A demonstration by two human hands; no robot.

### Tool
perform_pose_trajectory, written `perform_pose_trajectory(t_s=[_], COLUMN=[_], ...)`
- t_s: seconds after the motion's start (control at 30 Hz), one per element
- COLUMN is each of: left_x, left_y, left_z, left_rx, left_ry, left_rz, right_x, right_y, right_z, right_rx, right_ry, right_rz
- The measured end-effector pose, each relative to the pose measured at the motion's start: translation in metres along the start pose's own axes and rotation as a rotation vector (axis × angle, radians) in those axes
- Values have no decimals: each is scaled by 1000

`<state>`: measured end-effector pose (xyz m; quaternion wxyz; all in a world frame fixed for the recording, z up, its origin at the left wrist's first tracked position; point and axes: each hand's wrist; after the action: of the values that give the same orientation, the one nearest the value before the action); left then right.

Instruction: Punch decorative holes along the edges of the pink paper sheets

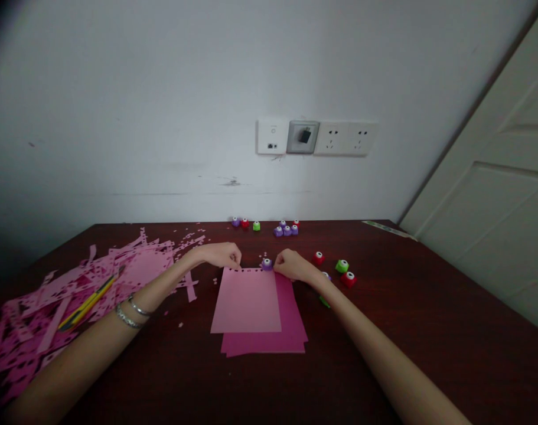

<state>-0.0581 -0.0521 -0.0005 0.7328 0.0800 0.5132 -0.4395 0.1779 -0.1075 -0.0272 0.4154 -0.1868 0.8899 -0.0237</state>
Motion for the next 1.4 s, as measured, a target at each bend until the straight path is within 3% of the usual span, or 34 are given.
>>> perform_pose_trajectory(t_s=[0.47,1.2,1.4], left_x=[0,0,-4], left_y=[1,1,-4], left_z=[-3,-2,0], left_rx=[-11,-13,-68], left_ry=[5,24,69], left_rz=[28,57,90], right_x=[1,5,4], right_y=[1,9,6], right_z=[-3,4,1], right_rx=[-33,-39,-47], right_ry=[-78,-127,-136], right_rz=[97,136,194])
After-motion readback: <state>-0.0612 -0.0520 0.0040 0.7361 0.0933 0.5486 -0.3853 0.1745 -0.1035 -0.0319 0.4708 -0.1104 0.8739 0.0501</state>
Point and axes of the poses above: each hand's wrist, its own y-axis towards the middle knuckle, its own x-axis out of the palm, z = x × y
